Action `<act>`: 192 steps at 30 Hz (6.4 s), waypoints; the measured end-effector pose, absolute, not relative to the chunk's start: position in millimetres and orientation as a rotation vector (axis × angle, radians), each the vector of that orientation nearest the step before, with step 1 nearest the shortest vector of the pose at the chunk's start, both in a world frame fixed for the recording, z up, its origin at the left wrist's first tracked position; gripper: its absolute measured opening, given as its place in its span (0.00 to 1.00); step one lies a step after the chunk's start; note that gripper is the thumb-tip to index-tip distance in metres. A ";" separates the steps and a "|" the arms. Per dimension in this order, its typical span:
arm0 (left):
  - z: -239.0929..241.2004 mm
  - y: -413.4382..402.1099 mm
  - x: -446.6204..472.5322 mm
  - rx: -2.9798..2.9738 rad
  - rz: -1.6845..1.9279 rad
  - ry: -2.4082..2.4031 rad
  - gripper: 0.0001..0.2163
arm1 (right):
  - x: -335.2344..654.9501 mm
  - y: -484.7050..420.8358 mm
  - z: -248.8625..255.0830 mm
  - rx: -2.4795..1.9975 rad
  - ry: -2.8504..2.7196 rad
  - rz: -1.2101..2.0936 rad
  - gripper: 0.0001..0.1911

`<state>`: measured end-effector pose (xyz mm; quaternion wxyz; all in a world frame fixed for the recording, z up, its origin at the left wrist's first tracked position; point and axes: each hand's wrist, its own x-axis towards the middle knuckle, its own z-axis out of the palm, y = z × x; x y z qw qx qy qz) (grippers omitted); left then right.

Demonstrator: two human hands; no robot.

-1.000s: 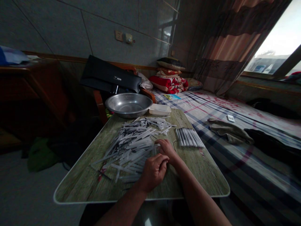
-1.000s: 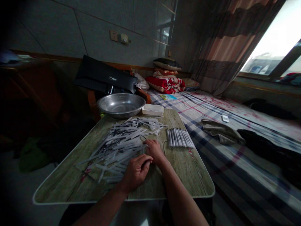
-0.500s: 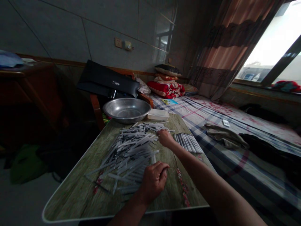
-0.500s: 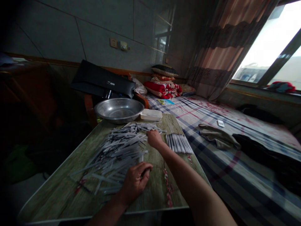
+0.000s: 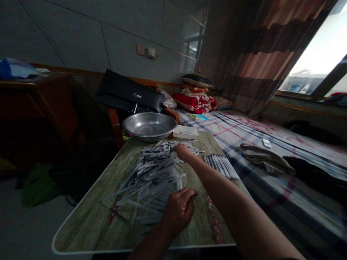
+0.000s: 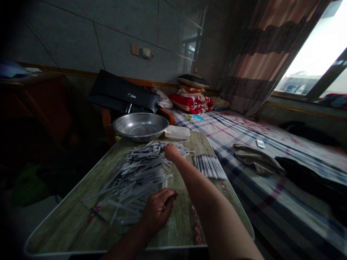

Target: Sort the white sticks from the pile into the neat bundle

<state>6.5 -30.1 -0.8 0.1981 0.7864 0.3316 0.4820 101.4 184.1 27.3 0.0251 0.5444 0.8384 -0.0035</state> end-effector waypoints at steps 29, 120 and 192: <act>-1.8 -30.7 5.4 2.213 1.353 0.907 0.09 | 93.2 195.1 26.0 1.708 2.541 -0.169 0.15; 3.8 -12.2 4.1 0.621 1.407 0.869 0.15 | 122.4 62.2 27.3 2.187 2.394 -0.207 0.14; 2.2 -5.4 -15.8 0.086 1.071 0.278 0.10 | 115.3 155.7 13.6 2.220 2.461 -0.293 0.19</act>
